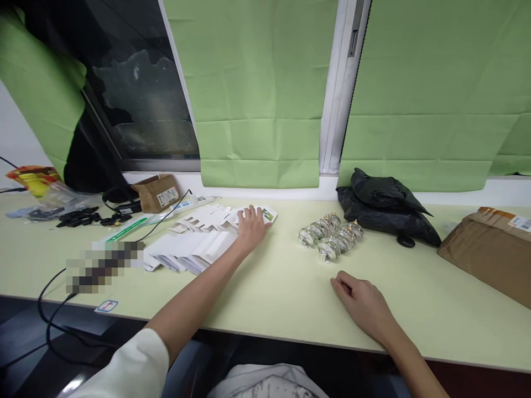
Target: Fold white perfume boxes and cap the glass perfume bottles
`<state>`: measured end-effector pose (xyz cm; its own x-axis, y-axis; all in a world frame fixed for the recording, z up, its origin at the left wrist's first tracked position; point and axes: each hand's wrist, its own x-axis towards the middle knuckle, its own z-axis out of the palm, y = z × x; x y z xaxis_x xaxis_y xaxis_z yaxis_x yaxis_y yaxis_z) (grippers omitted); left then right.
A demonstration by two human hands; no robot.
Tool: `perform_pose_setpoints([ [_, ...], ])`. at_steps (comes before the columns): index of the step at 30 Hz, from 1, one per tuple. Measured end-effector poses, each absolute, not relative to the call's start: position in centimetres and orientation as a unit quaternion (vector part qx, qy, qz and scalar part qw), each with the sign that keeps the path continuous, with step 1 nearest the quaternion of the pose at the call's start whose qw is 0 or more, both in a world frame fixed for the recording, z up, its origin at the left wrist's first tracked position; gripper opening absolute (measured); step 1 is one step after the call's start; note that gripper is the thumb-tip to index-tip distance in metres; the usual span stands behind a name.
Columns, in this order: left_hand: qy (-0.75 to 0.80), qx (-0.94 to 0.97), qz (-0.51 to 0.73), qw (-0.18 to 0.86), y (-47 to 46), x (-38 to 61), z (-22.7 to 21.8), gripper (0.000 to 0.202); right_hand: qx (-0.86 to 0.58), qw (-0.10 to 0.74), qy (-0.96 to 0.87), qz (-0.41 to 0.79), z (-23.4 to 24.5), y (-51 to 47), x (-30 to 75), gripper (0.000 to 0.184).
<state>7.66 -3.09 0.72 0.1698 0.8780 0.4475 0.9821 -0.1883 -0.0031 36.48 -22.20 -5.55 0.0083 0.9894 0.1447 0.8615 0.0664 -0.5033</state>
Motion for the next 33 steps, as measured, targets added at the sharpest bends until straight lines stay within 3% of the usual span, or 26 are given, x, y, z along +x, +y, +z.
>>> perform_pose_setpoints([
  [5,-0.645,-0.743,-0.149,0.098,0.1,10.0,-0.6,0.072,-0.673,0.242,-0.684,0.142,-5.2,-22.3,36.2,0.042],
  [14,-0.631,-0.757,-0.116,0.124,0.2,11.1,-1.4,0.056,-0.666,0.251,-0.689,0.137,-5.7,-22.2,36.2,0.042],
  [25,-0.535,-0.805,-0.192,0.167,-2.0,11.7,1.0,0.066,-0.667,0.25,-0.692,0.116,-5.5,-22.0,35.9,0.041],
  [28,-0.503,-0.811,-0.281,0.101,-3.7,10.7,1.8,0.072,-0.644,0.271,-0.706,0.115,-5.4,-22.2,35.1,0.039],
  [33,-0.483,-0.75,-0.436,-0.121,-7.4,8.6,1.4,0.075,-0.563,0.303,-0.753,0.157,-3.4,-21.3,31.0,0.035],
])
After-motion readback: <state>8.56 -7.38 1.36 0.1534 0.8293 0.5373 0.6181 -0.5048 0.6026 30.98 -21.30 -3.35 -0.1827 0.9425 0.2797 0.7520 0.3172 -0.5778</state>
